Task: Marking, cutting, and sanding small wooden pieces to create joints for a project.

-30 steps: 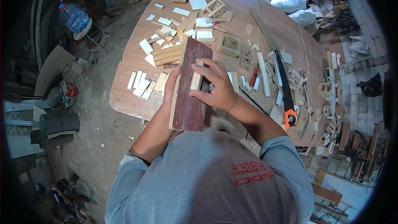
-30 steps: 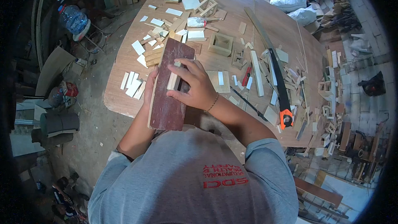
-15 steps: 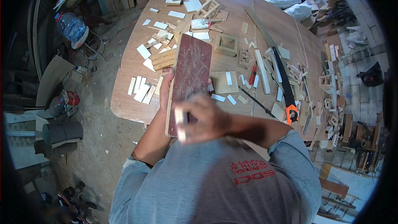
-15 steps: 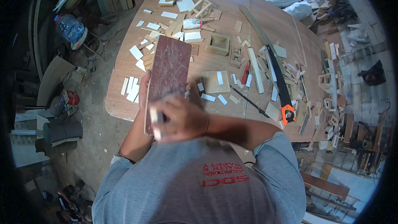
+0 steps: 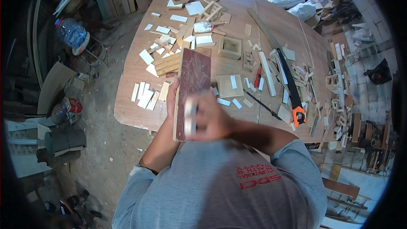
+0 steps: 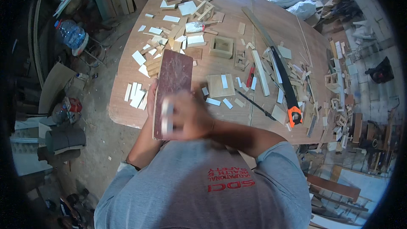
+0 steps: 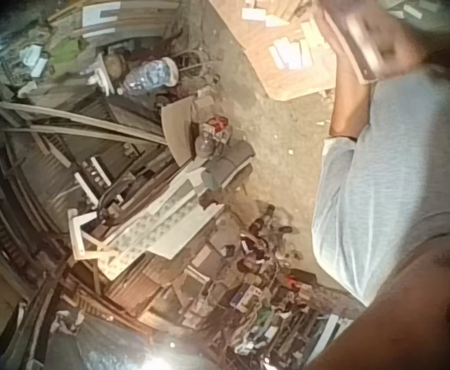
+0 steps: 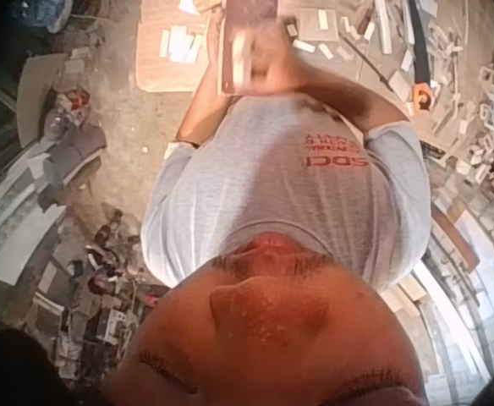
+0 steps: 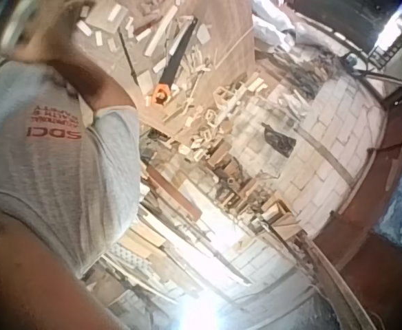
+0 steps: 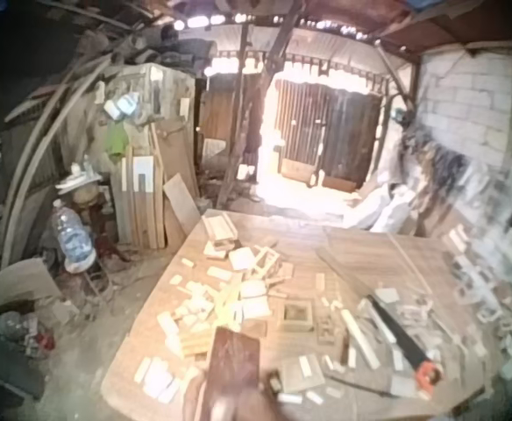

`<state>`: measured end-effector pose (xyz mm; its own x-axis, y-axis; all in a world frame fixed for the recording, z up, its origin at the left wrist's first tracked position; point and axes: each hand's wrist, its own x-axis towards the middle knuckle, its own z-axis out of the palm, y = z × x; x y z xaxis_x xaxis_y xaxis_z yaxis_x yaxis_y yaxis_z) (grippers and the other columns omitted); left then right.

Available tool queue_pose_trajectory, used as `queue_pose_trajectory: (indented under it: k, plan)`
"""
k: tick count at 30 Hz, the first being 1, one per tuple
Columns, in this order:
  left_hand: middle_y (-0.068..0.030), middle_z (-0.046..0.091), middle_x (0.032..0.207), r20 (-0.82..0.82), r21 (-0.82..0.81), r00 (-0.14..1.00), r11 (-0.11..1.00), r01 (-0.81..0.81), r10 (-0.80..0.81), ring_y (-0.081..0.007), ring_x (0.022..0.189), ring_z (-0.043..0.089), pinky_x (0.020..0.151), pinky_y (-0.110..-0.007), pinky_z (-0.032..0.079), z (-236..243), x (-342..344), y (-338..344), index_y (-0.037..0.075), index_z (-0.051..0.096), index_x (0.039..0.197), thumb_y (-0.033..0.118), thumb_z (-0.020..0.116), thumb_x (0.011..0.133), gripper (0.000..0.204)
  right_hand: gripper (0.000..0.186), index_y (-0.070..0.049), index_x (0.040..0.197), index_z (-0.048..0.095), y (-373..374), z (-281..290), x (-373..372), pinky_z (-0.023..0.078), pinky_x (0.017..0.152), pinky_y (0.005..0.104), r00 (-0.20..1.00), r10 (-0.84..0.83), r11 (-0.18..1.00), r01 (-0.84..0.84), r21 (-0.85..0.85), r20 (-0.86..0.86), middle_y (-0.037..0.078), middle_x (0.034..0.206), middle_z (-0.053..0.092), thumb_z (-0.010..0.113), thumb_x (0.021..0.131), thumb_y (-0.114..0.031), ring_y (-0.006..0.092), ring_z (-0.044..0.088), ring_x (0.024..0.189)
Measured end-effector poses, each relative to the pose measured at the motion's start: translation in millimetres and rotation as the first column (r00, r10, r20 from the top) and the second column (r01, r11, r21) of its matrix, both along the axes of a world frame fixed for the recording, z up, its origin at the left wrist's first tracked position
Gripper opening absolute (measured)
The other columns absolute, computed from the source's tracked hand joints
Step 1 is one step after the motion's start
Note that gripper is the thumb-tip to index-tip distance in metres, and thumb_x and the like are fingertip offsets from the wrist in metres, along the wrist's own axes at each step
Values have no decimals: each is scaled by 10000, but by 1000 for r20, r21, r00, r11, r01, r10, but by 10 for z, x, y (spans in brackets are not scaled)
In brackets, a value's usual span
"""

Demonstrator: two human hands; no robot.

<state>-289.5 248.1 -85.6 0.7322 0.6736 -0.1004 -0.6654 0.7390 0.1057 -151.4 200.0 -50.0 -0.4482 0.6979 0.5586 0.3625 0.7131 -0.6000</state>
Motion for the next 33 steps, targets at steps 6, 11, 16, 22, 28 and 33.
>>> queue_pose_trajectory:
  k: [6, 11, 16, 22, 28, 33]
  plan:
    - [-185, 574, 1204, -52, -23, 998, 999, 30, -31, -303, 1067, 588, 940, -454, 477, 52, 23, -24, 48, 474, 1312, 523, 395, 905, 630, 356, -118, 892, 627, 381, -84, 306, 418, 875, 440, 927, -373, 927, 374, 24, -47, 137, 1066, 560, 800, 627, -283, 325, 543, 999]
    - [-187, 592, 1161, -10, 11, 1000, 1000, -10, 10, -297, 1004, 617, 895, -443, 505, 25, -21, 35, 61, 469, 1313, 555, 403, 888, 655, 387, -120, 906, 626, 4, 82, 10, 438, 853, 428, 990, 88, 986, -102, 129, 107, 149, 1125, 562, 804, 625, -319, 335, 543, 1019]
    - [-207, 597, 1102, -117, -32, 992, 998, -52, 48, -319, 965, 616, 822, -448, 524, 169, 32, 45, 53, 464, 1303, 608, 394, 867, 709, 522, -114, 1036, 614, 466, -123, 259, 437, 893, 403, 903, -426, 900, 429, 76, -54, 173, 1183, 541, 850, 589, -244, 322, 521, 1096]
    - [-209, 588, 1144, -45, -12, 999, 1000, -27, 26, -324, 991, 614, 830, -461, 526, 38, -87, 74, 62, 442, 1331, 581, 368, 889, 686, 537, -123, 1057, 606, 265, -106, 144, 445, 870, 431, 982, -175, 982, 179, 56, -70, 186, 1187, 516, 854, 602, -264, 304, 533, 1043]
    - [-178, 608, 1107, -103, -115, 994, 992, -50, 38, -295, 982, 621, 836, -417, 529, 108, -47, 51, 56, 486, 1284, 551, 416, 880, 643, 478, -131, 1015, 626, -143, 30, -162, 427, 864, 407, 993, 109, 992, -106, 74, -44, 157, 1135, 470, 853, 616, -267, 295, 505, 1054]
    - [-177, 603, 1120, -201, -128, 977, 987, -97, 69, -288, 976, 615, 846, -421, 518, 209, 60, 40, 33, 511, 1256, 560, 417, 870, 660, 493, -164, 1005, 624, 363, -353, 194, 399, 890, 438, 886, -384, 923, 378, -74, -259, 136, 1141, 466, 859, 602, -322, 272, 502, 1038]
